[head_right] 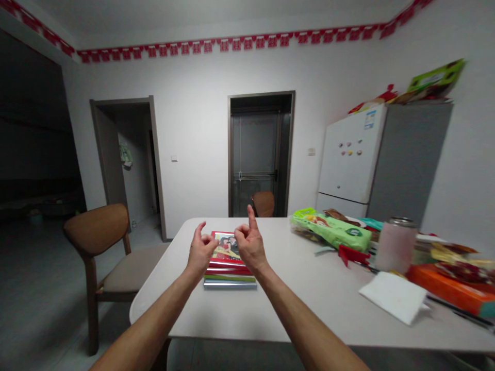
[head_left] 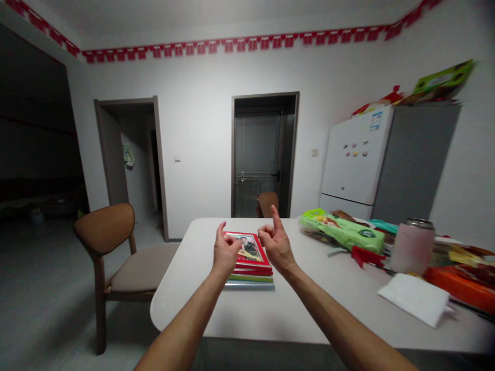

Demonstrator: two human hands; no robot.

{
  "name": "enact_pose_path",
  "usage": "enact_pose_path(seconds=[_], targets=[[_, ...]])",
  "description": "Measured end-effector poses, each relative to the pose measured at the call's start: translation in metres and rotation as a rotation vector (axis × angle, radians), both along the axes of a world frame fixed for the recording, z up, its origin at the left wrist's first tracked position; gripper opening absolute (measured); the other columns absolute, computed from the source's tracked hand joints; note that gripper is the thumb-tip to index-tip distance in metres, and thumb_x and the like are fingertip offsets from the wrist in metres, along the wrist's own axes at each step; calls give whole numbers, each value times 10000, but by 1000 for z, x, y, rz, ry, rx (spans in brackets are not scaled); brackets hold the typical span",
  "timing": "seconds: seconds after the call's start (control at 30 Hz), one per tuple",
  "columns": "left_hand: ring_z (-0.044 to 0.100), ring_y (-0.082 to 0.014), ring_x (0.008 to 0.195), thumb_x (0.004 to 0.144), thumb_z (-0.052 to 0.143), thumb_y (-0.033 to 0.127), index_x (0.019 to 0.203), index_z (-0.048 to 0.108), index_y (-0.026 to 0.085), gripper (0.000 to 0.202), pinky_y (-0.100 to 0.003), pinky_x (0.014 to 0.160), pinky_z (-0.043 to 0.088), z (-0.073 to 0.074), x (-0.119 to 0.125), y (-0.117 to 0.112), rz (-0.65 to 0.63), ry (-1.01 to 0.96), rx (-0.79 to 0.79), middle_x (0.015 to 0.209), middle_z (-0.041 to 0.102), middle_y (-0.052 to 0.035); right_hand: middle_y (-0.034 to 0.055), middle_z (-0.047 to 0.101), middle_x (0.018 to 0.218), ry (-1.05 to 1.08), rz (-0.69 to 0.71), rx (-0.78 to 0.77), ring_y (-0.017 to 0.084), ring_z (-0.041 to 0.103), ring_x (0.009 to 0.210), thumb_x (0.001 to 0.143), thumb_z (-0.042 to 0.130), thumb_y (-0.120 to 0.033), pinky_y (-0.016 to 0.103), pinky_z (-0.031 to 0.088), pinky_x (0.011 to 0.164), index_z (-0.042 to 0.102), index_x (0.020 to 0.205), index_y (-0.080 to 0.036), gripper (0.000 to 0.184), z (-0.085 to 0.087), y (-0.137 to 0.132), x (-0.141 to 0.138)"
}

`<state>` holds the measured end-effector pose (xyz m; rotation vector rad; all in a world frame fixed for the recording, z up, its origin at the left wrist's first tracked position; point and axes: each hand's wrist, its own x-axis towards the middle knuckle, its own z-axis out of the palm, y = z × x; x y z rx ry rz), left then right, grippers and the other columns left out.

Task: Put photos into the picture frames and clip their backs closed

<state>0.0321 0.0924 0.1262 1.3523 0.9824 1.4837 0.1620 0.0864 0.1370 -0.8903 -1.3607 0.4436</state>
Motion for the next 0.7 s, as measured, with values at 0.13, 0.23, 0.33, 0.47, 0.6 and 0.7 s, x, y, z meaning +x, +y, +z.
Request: enact_pose_path(seconds=[0.13,0.23,0.33,0.47,0.6,0.7], targets=[[442,-54,461,646,551,127,1283,148,243,763,-186,516,390,50,23,-30,-315,-182,252,533,446,121,-107,393,523,284,306,128,59,337,436,639,431,-143,178,325,448,143,1299,-309,739,38,-42,-22],[405,-48,424,596,571,139,1300,96,180,851,-177,461,356,58,26,-42,-488,-306,340,513,443,124,-110,407,514,355,389,96,55,334,431,617,450,-126,174,317,436,166,1295,-300,755,42,-53,-23],[404,-43,427,575,614,161,1299,89,181,894,-169,453,335,53,23,-42,-514,-333,333,517,456,124,-111,430,517,386,420,80,53,342,429,621,475,-123,173,312,430,192,1285,-299,743,36,-52,-20],[412,-35,434,566,687,246,1251,197,204,843,-151,436,293,51,18,-33,-445,-419,253,523,486,119,-109,426,486,546,445,32,54,355,413,680,469,-194,178,315,427,322,1212,-293,561,29,-46,-17],[323,-24,334,626,570,555,756,507,150,430,-150,349,185,59,9,-26,-464,-524,105,395,411,99,-80,382,414,646,492,-76,46,316,349,739,418,-423,188,282,375,568,706,-187,281,31,-40,-14],[241,-25,268,664,309,725,453,389,173,595,-167,311,113,62,6,-26,-616,-456,4,310,332,75,-78,303,347,571,569,-140,33,234,291,715,378,-572,181,193,319,406,415,-170,503,36,-40,-16]])
